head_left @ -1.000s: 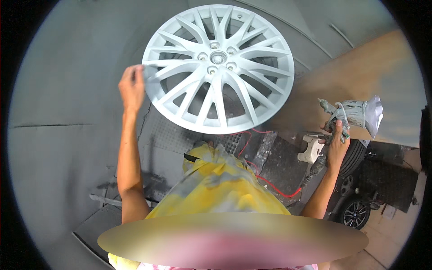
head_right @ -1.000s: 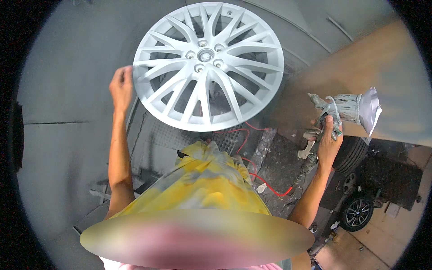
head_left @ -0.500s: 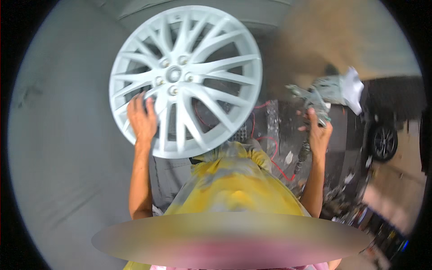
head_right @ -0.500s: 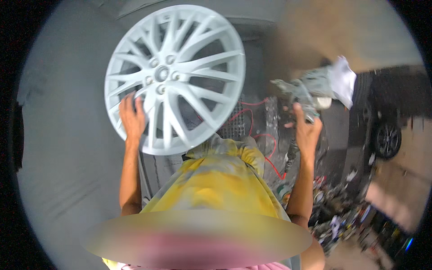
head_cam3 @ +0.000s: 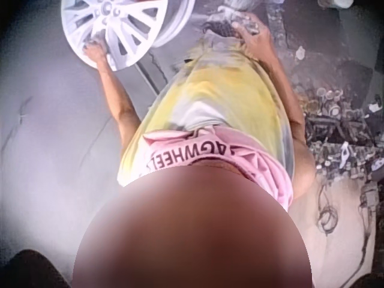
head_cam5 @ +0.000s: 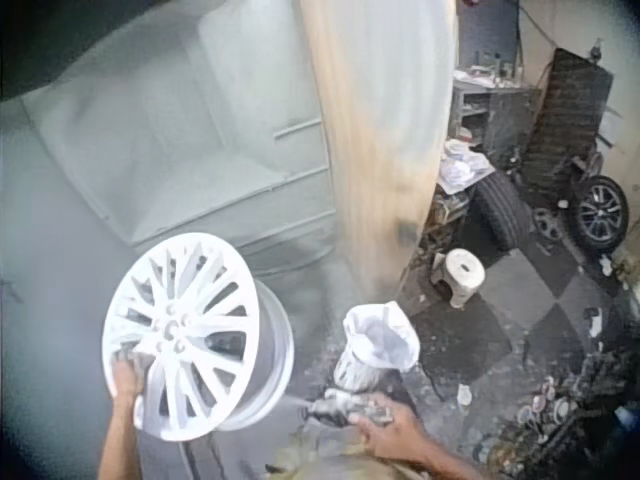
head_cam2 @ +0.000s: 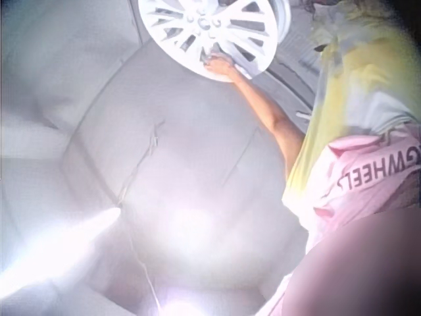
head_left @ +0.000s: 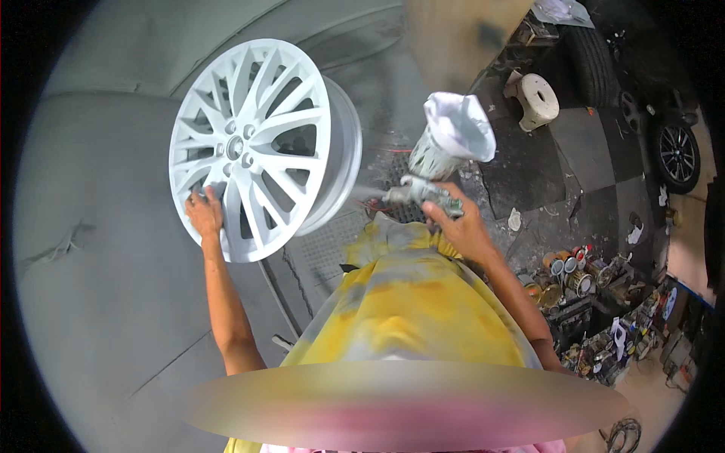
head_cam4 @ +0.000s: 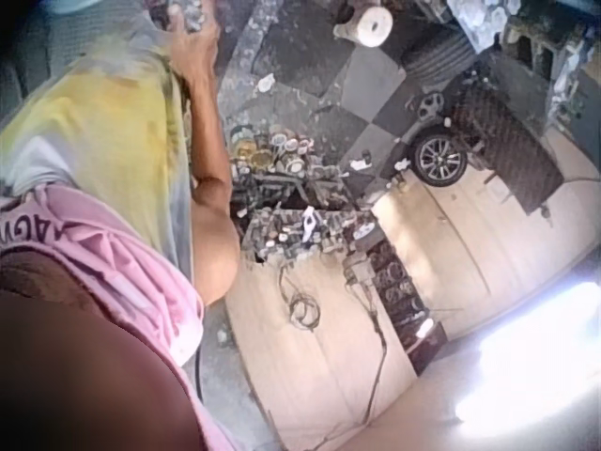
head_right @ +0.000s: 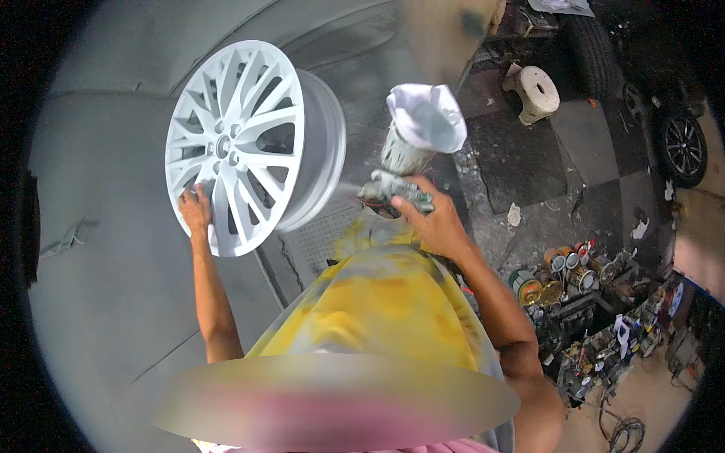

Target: Painting a car rim using a spray gun.

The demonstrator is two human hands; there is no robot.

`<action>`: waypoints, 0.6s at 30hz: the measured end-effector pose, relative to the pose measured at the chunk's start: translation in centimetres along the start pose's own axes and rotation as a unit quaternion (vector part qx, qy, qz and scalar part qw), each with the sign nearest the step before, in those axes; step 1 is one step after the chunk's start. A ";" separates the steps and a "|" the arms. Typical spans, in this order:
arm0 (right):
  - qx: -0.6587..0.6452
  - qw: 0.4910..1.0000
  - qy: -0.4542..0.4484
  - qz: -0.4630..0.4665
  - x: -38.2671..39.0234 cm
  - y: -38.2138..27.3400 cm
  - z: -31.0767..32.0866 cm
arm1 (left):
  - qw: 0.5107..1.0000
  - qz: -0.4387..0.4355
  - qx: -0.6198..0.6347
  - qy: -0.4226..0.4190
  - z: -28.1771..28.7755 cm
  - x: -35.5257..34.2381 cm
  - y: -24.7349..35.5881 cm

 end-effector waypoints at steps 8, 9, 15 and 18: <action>0.040 0.989 0.121 0.080 0.6 -4.2 4.8 | 0.992 0.002 0.125 0.028 0.1 10.1 1.0; 0.036 0.985 0.140 0.097 0.7 -4.9 5.0 | 0.991 0.008 0.128 0.025 0.1 10.3 0.3; 0.093 0.979 0.134 0.123 2.2 -8.5 4.2 | 0.992 0.005 0.109 0.057 0.1 10.3 -1.6; 0.127 0.983 0.081 0.108 2.6 -8.8 2.4 | 0.991 0.017 0.118 0.055 -0.5 9.1 -2.5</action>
Point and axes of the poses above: each hand's wrist, its own x-axis away from the middle knuckle, its own z-axis out of the back of the hand, y = z × x, the point moved 1 cm from there along -x, towards the middle knuckle, and after that the axes turned 11 degrees about -y, right-handed, at the moved point
